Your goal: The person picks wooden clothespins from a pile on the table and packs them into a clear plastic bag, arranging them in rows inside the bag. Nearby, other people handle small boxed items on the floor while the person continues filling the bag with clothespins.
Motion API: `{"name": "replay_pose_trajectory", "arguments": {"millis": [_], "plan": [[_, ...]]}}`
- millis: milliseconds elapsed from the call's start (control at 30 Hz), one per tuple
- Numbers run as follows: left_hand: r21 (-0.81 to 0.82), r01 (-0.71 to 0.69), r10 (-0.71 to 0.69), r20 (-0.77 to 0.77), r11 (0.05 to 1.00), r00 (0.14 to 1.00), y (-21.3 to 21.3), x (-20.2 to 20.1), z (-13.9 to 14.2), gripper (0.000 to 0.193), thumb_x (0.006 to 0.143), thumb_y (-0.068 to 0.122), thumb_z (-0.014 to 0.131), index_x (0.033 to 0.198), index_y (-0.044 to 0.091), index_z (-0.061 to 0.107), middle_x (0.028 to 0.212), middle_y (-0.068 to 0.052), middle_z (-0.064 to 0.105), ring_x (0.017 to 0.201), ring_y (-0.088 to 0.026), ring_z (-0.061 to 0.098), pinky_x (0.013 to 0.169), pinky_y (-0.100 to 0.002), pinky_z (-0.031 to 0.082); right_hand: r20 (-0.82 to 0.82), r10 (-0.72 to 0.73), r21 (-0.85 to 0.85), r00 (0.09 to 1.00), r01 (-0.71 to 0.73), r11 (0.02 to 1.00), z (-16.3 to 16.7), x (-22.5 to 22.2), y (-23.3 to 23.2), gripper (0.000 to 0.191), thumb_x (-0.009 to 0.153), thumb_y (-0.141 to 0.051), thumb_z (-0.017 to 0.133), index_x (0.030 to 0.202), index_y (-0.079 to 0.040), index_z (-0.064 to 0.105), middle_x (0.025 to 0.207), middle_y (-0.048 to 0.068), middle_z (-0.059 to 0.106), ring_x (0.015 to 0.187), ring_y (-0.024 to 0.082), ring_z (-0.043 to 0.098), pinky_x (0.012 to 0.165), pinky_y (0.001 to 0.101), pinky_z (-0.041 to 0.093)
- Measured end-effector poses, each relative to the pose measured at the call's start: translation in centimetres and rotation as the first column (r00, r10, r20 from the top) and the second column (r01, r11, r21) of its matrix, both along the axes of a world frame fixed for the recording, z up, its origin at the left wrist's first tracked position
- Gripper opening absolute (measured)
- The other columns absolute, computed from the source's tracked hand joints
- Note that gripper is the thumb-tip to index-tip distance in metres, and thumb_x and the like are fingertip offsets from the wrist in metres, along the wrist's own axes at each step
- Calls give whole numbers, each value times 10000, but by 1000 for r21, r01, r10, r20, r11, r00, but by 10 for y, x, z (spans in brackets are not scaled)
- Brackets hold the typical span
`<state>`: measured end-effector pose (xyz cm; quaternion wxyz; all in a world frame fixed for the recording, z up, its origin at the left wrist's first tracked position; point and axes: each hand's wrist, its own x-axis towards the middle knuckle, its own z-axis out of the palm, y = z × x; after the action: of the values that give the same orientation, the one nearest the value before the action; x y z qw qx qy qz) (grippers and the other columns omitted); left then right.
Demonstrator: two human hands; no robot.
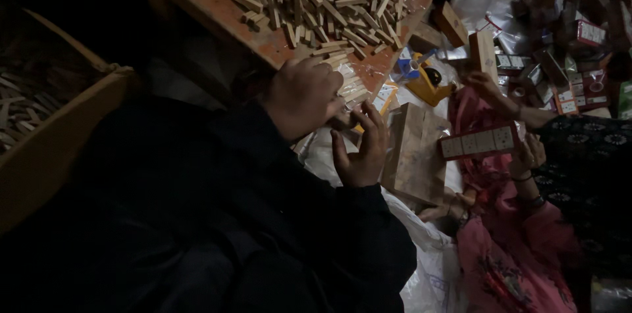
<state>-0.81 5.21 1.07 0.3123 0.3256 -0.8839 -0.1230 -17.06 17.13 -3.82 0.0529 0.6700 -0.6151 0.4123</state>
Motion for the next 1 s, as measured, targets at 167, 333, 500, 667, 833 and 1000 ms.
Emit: {"name": "replay_pose_trajectory", "arguments": {"millis": [167, 333, 500, 667, 833, 1000], "plan": [[-6, 7, -7, 38, 1000, 999, -2, 1, -2, 300, 882, 334, 783, 938, 54, 690, 861, -111, 680, 916, -292, 664, 819, -487, 502, -34, -1, -15, 999, 0, 1000, 1, 0, -3, 583, 821, -141, 846, 1340, -110, 583, 1499, 129, 565, 1398, 351, 541, 1180, 467, 415], [-35, 82, -83, -32, 996, 996, -4, 20, -14, 197, 900, 260, 751, 963, 78, 707, 917, -100, 696, 942, -272, 674, 848, -475, 517, -52, -15, 27, 999, 16, 999, 6, -4, -4, 538, 818, -146, 859, 1291, -120, 604, 1488, 114, 597, 1379, 329, 581, 1193, 475, 409], [-142, 67, -81, -95, 988, 992, 5, 26, -26, 152, 947, 252, 738, 968, 102, 750, 1003, -82, 733, 1005, -276, 687, 874, -469, 543, -15, 8, 102, 1000, -6, 995, 11, -7, -7, 528, 822, -185, 828, 1285, -90, 593, 1519, 137, 576, 1440, 371, 521, 1203, 495, 404], [-115, 89, -96, -58, 989, 994, 12, 31, -20, 208, 928, 279, 742, 1004, 88, 767, 1052, -102, 741, 1047, -296, 679, 838, -449, 556, -50, 55, 93, 997, -51, 994, 15, -11, -17, 528, 825, -233, 840, 1253, -57, 585, 1503, 161, 582, 1493, 397, 467, 1242, 537, 303], [-55, 113, -117, -75, 992, 990, 4, 37, -9, 352, 910, 387, 740, 1028, 55, 746, 1133, -154, 717, 1082, -311, 649, 934, -509, 525, -14, 45, 55, 999, -44, 998, 17, -15, -15, 527, 838, -307, 862, 1225, -71, 592, 1507, 161, 577, 1518, 414, 444, 1246, 510, 333], [-38, 24, -24, -3, 999, 1000, -19, 33, -2, 456, 975, 458, 634, 1231, 86, 690, 1281, -123, 676, 1210, -328, 571, 1021, -549, 439, 41, 55, -20, 998, -55, 998, 22, -10, -12, 563, 882, -333, 851, 1315, -85, 592, 1561, 204, 500, 1497, 406, 469, 1262, 522, 354]]}}
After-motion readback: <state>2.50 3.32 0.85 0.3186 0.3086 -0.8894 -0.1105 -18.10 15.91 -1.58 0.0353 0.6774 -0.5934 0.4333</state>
